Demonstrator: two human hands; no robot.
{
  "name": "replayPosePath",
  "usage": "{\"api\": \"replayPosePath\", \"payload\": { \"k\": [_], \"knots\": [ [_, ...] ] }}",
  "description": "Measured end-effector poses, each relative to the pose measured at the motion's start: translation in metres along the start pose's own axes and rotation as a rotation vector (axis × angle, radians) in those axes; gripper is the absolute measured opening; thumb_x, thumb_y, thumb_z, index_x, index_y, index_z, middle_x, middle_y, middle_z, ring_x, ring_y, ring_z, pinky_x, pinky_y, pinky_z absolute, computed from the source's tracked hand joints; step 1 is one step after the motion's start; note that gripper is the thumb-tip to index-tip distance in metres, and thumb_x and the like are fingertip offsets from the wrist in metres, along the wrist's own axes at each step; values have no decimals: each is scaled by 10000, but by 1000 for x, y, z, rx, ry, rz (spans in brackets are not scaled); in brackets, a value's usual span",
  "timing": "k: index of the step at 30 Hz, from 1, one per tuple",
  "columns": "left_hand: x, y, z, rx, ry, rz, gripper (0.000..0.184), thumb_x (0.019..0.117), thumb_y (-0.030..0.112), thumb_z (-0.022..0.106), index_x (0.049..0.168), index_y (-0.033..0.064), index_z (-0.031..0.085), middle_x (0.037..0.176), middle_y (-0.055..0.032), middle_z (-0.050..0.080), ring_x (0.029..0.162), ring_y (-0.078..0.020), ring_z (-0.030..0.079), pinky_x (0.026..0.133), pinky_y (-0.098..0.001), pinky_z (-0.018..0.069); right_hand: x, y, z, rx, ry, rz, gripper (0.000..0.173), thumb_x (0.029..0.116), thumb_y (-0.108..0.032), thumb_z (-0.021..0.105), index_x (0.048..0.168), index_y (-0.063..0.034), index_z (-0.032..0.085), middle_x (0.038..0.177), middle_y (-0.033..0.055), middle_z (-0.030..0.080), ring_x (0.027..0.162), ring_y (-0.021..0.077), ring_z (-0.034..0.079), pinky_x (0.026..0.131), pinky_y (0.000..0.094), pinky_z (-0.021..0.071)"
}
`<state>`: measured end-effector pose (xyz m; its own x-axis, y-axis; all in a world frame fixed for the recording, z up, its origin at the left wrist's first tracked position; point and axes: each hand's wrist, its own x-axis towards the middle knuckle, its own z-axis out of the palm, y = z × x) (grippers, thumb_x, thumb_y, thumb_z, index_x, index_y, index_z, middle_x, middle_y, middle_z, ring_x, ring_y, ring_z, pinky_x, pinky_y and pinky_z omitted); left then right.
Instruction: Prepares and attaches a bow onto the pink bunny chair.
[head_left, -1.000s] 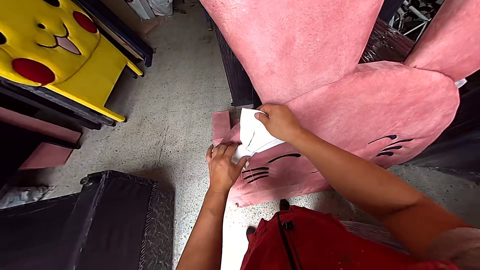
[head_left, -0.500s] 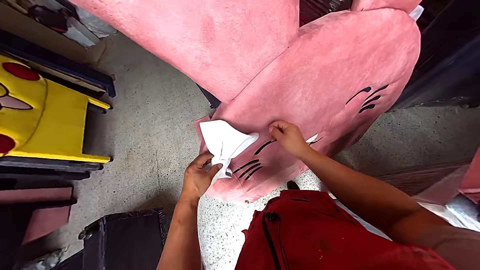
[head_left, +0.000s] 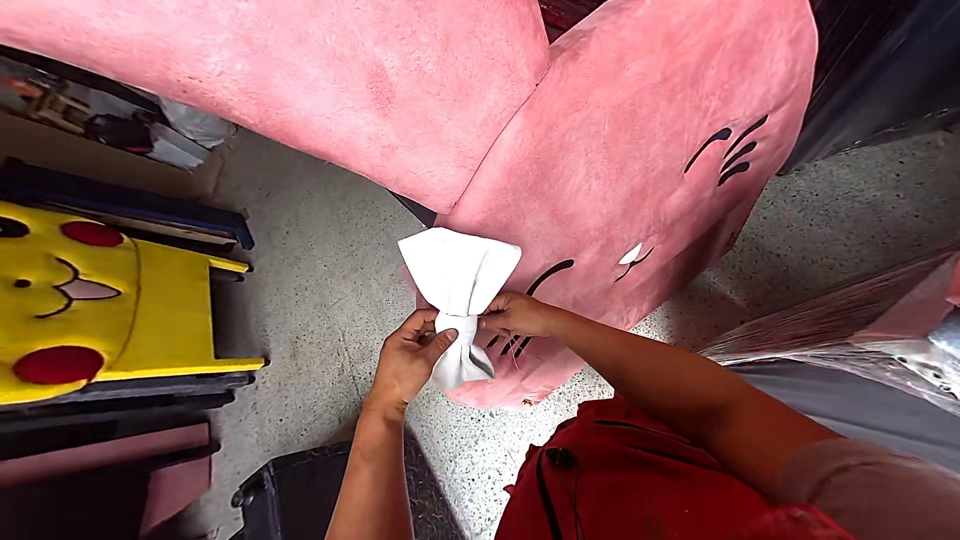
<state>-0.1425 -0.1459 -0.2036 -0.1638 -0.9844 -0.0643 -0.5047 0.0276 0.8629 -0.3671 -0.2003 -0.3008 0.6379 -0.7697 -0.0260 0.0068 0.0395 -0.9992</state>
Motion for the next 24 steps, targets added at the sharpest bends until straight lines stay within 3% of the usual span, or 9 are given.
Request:
{"api": "replayPosePath", "payload": {
  "k": [1, 3, 4, 5, 8, 10, 15, 19, 24],
  "knots": [
    [0, -1, 1, 18, -5, -10, 267, 910, 54, 765, 1158, 118, 689, 950, -34, 764, 820, -146, 732, 755, -333, 624, -2, 0, -2, -35, 64, 18, 214, 1022, -208, 631, 976, -11, 702, 701, 19, 583, 581, 68, 512, 563, 277, 457],
    [2, -4, 4, 46, -15, -14, 269, 912, 62, 767, 1163, 113, 684, 967, -35, 765, 845, -150, 740, 778, -357, 632, -2, -4, -7, -178, 188, 9, 242, 972, -239, 711, 1103, -37, 739, 995, 82, 734, 930, 136, 680, 882, 410, 560],
    [5, -6, 5, 60, -6, -12, 265, 913, 71, 770, 1161, 109, 684, 978, -36, 763, 863, -151, 739, 796, -368, 631, 0, -6, -6, -220, 255, -20, 293, 947, -245, 744, 1150, -33, 730, 1089, 113, 745, 1048, 184, 698, 979, 466, 552],
    [9, -9, 8, 84, 21, -6, 265, 912, 87, 777, 1160, 110, 687, 993, -35, 763, 882, -147, 740, 814, -377, 630, 1, -9, -5, -252, 329, -43, 302, 931, -247, 762, 1136, -28, 729, 1085, 125, 746, 1053, 210, 704, 981, 493, 551],
    [23, -17, 16, 256, 173, 43, 271, 888, 176, 819, 1135, 112, 727, 1100, -47, 737, 1047, -170, 700, 944, -465, 580, 7, -16, 1, -378, 532, 36, 270, 927, -305, 739, 824, -56, 721, 763, 86, 692, 742, 225, 671, 710, 504, 533],
    [27, -15, 23, 398, 237, 82, 266, 890, 252, 818, 1108, 115, 751, 1154, -73, 704, 1134, -244, 639, 984, -526, 521, 10, -24, 2, -511, 549, 171, 367, 952, -351, 679, 721, -67, 674, 685, 100, 646, 697, 274, 653, 653, 542, 504],
    [31, -16, 25, 427, 324, 37, 263, 869, 289, 839, 1076, 140, 774, 1146, -75, 690, 1136, -268, 618, 978, -537, 509, 22, -34, 7, -699, 525, 367, 423, 943, -433, 646, 741, -63, 687, 790, 137, 701, 845, 333, 709, 734, 582, 542],
    [28, -24, 35, 371, 376, 59, 268, 820, 305, 864, 1036, 163, 791, 1188, -72, 665, 1184, -267, 580, 1014, -512, 495, 12, -30, 9, -717, 529, 377, 403, 937, -431, 666, 809, -50, 706, 822, 151, 710, 869, 343, 715, 770, 586, 557],
    [27, -23, 33, 294, 346, 14, 295, 836, 337, 815, 1063, 151, 792, 1594, -133, 439, 1498, -247, 386, 1215, -430, 378, 16, -27, 8, -753, 517, 345, 419, 925, -449, 683, 936, -33, 735, 923, 183, 729, 952, 376, 710, 856, 601, 548]
  ]
}}
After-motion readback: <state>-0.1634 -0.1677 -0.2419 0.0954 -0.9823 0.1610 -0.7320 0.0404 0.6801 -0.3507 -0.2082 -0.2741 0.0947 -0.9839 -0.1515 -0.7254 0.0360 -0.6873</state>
